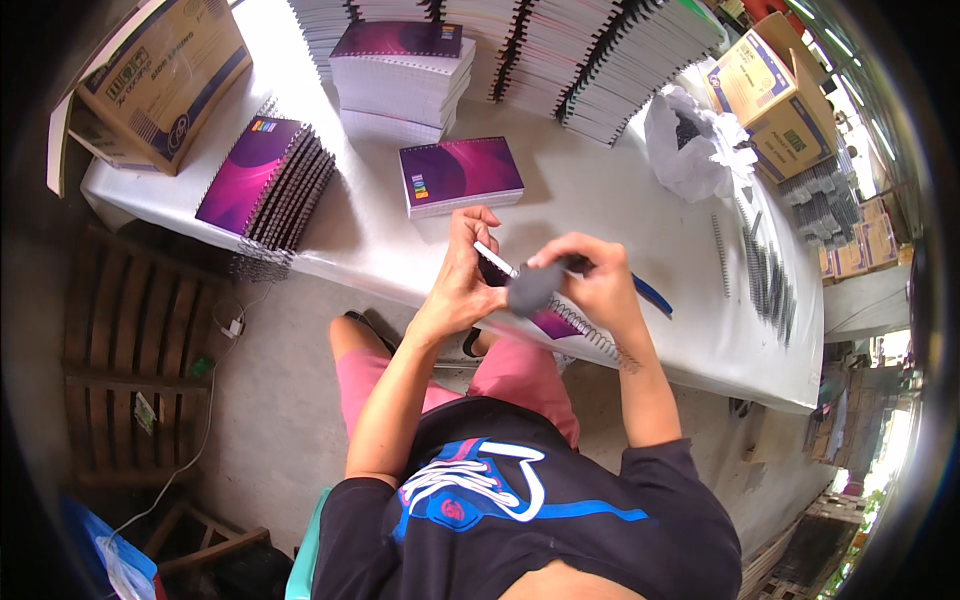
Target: The person trims the spiral wire of several notebooks using pliers and then stacks the finished notebooks together.
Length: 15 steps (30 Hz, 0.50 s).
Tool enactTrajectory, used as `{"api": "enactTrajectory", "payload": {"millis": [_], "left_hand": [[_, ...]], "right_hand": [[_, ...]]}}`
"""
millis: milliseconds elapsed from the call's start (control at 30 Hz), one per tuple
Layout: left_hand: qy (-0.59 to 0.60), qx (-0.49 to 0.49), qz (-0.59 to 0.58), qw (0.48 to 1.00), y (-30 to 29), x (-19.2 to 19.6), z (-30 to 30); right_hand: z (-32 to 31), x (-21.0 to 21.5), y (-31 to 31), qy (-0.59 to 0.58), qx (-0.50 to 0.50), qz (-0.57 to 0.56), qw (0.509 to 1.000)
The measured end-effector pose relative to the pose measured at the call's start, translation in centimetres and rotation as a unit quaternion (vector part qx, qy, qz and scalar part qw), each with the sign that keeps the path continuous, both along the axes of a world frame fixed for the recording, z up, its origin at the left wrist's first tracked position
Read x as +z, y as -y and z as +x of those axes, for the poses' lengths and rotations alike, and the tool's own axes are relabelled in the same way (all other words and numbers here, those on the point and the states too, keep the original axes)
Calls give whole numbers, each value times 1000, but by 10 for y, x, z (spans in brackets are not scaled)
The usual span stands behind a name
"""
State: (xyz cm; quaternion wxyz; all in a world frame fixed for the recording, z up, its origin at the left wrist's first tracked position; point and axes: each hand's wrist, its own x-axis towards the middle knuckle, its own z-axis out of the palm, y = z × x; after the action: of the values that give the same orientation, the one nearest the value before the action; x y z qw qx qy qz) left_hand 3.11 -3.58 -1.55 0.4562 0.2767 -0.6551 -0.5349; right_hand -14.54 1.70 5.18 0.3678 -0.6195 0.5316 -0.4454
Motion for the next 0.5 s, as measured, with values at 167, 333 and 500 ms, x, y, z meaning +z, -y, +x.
{"api": "enactTrajectory", "payload": {"millis": [167,333,500], "left_hand": [[-30,-17,31,999,1,-6,-8],[12,6,-57,998,1,0,-10],[-3,-17,-53,998,0,-2,-7]], "right_hand": [[9,9,-1,141,68,-81,984],[-2,2,15,17,-12,-4,1000],[6,-3,23,-77,-91,46,992]]}}
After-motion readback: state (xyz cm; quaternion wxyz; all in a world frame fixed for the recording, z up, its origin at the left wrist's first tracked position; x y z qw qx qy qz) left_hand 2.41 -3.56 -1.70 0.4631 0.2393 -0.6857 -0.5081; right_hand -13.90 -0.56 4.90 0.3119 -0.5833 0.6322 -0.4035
